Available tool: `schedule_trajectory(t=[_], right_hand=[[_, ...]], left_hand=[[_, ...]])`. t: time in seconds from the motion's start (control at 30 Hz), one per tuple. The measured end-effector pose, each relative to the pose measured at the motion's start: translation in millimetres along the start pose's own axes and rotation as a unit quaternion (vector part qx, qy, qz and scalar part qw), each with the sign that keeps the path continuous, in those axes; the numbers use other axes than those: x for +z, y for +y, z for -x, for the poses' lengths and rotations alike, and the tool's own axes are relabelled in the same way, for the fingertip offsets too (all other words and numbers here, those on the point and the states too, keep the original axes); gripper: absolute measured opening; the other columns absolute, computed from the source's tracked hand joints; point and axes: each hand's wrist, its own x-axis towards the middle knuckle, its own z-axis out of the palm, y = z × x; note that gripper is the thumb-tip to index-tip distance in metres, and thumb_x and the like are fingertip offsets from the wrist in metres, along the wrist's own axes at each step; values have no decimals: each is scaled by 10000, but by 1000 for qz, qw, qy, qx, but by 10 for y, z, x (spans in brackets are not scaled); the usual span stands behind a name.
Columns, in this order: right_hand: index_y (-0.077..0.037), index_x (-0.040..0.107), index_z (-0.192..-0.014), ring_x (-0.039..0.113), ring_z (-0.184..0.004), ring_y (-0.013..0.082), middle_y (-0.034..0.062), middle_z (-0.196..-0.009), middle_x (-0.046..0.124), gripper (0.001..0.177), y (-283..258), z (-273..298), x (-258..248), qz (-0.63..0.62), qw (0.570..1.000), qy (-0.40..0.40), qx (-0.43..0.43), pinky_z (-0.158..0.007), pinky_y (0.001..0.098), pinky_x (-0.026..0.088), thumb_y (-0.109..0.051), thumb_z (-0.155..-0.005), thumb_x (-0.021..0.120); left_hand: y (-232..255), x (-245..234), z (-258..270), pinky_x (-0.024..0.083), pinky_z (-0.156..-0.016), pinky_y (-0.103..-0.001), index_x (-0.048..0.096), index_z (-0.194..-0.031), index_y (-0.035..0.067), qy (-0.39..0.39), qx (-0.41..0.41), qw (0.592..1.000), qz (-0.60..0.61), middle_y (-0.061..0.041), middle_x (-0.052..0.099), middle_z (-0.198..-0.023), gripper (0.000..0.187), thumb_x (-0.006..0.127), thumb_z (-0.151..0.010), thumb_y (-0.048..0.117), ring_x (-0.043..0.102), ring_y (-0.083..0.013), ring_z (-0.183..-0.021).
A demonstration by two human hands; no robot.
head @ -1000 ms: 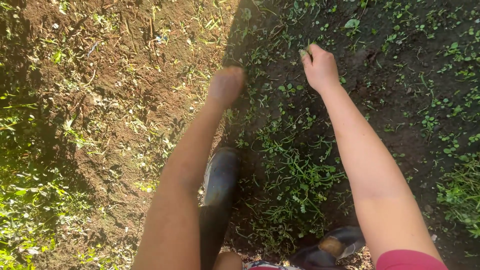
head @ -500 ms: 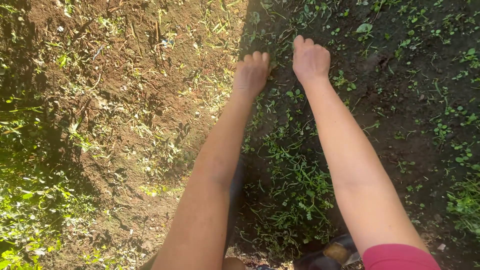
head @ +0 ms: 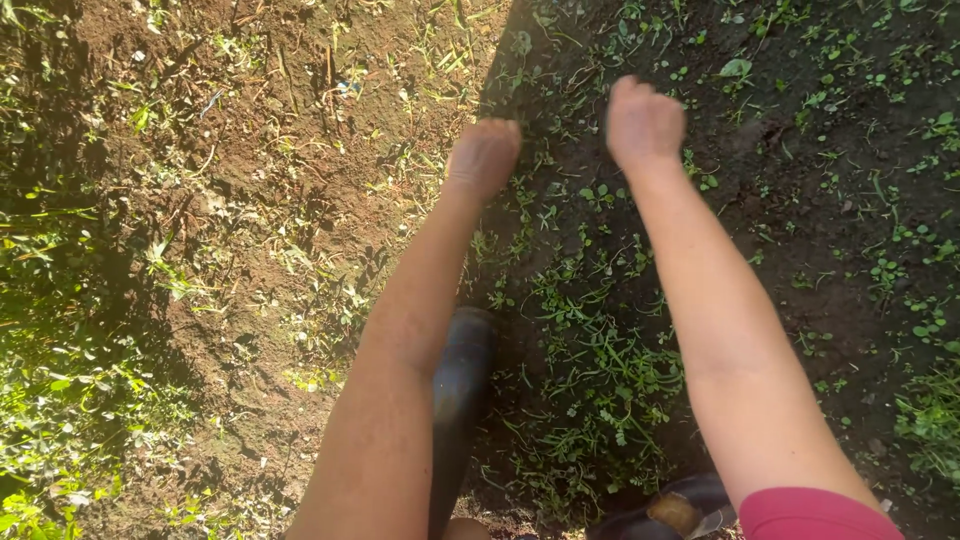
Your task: Removing weeds from a patch of soil in a garden area using hands.
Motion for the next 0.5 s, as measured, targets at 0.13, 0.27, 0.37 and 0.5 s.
schedule_trajectory(t=[0.13,0.27,0.37,0.5], right_hand=[[-60,657,-956,719,-640,284,122,-750,710,143,638,165,-114,18,996,-10,85,-528,420,562,-162,-1035,595],[-66,563,-957,527,-590,146,43,-745,571,268,850,415,-364,-595,758,-25,265,-514,322,427,-237,-1151,494],[-126,519,-916,457,-606,131,-3,-724,537,308,610,807,-649,-878,348,-127,303,-539,300,413,-248,-1189,449],[-59,592,-1029,583,-769,206,85,-933,664,272,605,1303,-974,-951,189,-145,195,-664,337,494,-212,-1195,439]], left_hand=[[-356,-288,202,573,-579,-341,633,-1026,80,-62,-92,993,30,-77,684,-858,120,595,-960,173,692,-194,-732],[-268,556,-34,600,-646,-366,752,-1078,183,166,-103,956,218,-64,750,-953,176,602,-988,196,717,-205,-722],[402,-1009,-166,624,-743,-370,751,-1123,248,74,-124,920,364,-17,786,-1043,239,569,-1000,342,768,-186,-847],[1301,-1818,-413,617,-664,-430,747,-1089,215,56,25,935,349,-42,788,-936,305,569,-942,414,765,-255,-800]])
